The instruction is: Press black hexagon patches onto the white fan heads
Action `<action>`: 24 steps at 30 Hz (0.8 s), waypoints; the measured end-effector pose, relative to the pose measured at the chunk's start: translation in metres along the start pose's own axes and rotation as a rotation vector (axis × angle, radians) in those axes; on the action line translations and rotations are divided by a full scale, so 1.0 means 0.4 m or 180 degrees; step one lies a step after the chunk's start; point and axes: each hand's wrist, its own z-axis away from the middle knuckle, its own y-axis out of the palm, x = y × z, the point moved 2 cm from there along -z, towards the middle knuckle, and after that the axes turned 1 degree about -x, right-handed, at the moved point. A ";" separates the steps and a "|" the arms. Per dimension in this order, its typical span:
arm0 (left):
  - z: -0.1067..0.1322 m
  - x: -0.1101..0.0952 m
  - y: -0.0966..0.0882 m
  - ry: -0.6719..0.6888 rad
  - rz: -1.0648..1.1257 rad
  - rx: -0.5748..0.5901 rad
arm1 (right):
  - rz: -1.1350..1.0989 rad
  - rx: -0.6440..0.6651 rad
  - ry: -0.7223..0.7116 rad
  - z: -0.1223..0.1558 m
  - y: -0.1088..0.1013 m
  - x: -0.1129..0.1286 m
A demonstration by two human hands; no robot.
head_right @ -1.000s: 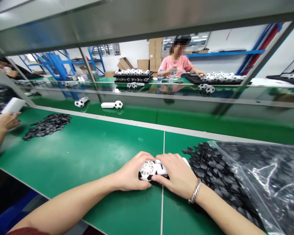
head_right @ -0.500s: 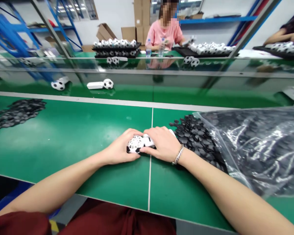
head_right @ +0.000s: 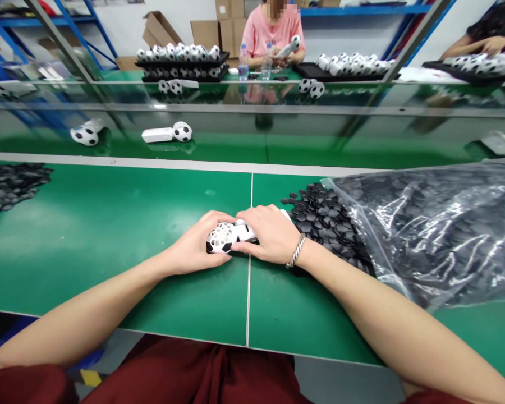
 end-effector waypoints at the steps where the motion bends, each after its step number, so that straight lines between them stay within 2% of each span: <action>1: 0.000 0.000 -0.001 -0.0012 0.0024 0.0006 | -0.0010 0.0005 0.0005 0.000 0.000 -0.001; 8: 0.001 0.009 -0.007 -0.0380 0.0443 0.0044 | -0.0136 0.0046 0.0007 0.000 -0.007 -0.002; 14: 0.005 0.002 -0.031 -0.0230 0.0721 -0.0185 | -0.0125 0.0017 0.0030 0.002 -0.008 0.000; 19: 0.007 -0.015 -0.059 -0.0133 0.0246 -0.0341 | -0.0120 0.0033 0.0035 0.001 -0.007 -0.001; 24: 0.010 -0.014 -0.063 0.0135 -0.0222 -0.0393 | -0.0095 0.0026 0.0051 0.001 -0.005 -0.002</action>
